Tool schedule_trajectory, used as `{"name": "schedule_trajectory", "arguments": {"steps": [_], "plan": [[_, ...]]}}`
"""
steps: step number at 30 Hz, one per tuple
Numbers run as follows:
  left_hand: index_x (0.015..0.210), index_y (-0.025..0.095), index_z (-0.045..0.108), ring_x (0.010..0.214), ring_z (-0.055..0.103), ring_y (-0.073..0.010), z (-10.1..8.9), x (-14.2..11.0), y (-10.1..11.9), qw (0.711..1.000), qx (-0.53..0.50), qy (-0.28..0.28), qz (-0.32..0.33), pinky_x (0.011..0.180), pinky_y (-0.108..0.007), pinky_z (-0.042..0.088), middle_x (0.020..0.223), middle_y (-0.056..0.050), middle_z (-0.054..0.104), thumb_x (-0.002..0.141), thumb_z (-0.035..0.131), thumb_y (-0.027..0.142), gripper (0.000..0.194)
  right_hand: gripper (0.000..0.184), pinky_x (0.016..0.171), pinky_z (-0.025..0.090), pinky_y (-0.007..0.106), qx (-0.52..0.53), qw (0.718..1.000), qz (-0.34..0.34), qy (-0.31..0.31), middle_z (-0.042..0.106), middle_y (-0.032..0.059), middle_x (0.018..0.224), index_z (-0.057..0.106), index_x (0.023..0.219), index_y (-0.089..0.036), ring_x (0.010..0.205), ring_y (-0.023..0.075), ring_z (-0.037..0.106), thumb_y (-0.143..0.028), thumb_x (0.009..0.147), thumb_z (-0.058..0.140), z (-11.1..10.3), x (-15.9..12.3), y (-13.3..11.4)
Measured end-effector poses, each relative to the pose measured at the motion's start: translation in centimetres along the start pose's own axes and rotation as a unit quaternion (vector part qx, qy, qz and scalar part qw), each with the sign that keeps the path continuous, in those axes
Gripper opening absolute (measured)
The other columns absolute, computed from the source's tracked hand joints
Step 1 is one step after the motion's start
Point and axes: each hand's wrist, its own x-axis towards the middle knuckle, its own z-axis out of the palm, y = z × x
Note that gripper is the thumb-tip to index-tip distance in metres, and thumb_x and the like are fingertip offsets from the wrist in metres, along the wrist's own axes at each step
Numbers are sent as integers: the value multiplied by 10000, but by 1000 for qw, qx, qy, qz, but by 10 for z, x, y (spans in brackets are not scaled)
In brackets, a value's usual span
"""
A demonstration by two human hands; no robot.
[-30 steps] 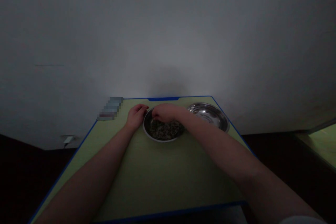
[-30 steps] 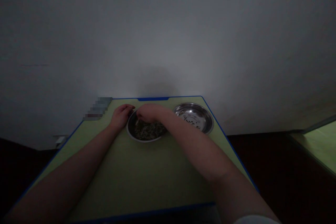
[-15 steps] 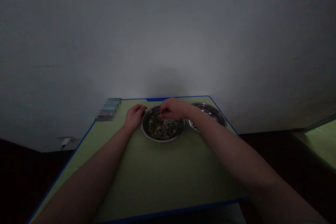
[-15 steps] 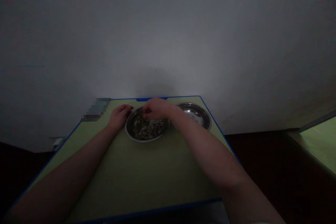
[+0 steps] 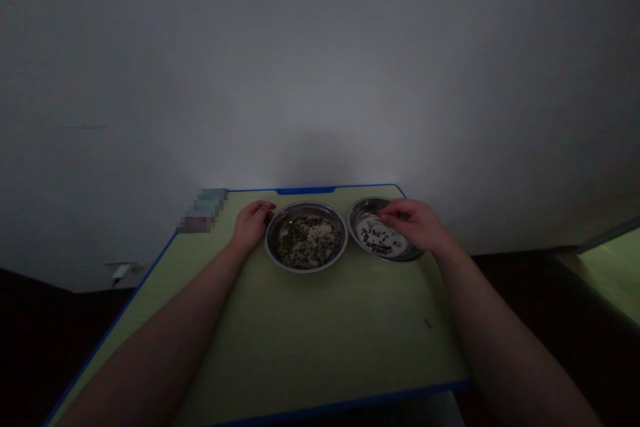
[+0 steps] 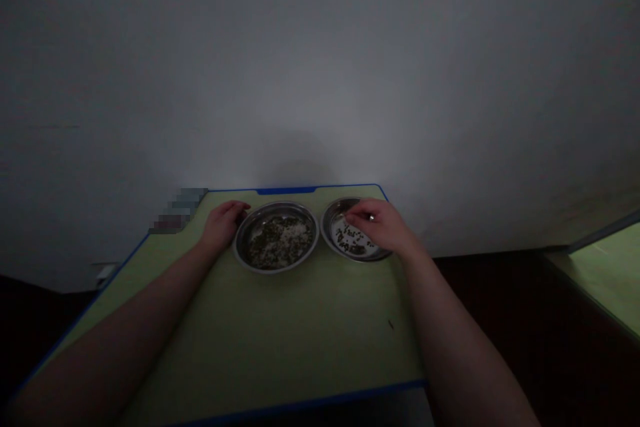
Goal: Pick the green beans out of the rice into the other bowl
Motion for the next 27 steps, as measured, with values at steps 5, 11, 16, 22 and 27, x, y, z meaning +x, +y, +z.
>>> {"name": "schedule_trajectory", "arguments": {"steps": [5, 11, 16, 22, 27], "plan": [[722, 166, 641, 467, 469, -105, -1, -1, 1, 1000, -3, -3, -2, 460, -218, 367, 530, 23, 539, 703, 530, 376, 238, 254, 629, 423, 259, -6, 1000, -7, -16, 634, 39, 724, 678, 768, -167, 683, 145, 564, -383, 780, 547, 3, -1, 14], [731, 162, 639, 466, 474, -110, -2, -1, 1, 1000, 7, 3, -4, 451, -219, 367, 537, 17, 548, 706, 523, 371, 240, 275, 630, 428, 258, -33, 999, -21, -23, 644, 46, 737, 681, 796, -162, 687, 146, 573, -377, 811, 510, 3, 0, 17], [729, 166, 643, 477, 475, -106, -2, 0, -1, 1000, -4, 1, -5, 457, -211, 369, 544, 19, 547, 711, 528, 365, 231, 264, 628, 434, 264, -42, 998, -32, -23, 659, 50, 750, 680, 790, -167, 693, 154, 585, -366, 812, 507, 3, 1, 25], [720, 167, 642, 471, 471, -106, -1, 0, 0, 1000, -4, 0, -3, 458, -216, 369, 533, 21, 547, 711, 523, 364, 230, 287, 603, 435, 262, -50, 998, -17, -42, 669, 43, 745, 694, 796, -174, 674, 156, 591, -382, 820, 498, 3, 0, 33], [737, 163, 638, 477, 480, -108, -1, -1, 1, 1000, -1, 8, -6, 471, -219, 379, 537, 24, 549, 695, 528, 343, 215, 294, 618, 439, 263, -50, 997, -7, -64, 682, 35, 738, 706, 819, -176, 680, 157, 599, -381, 822, 495, 2, 0, 31]]}}
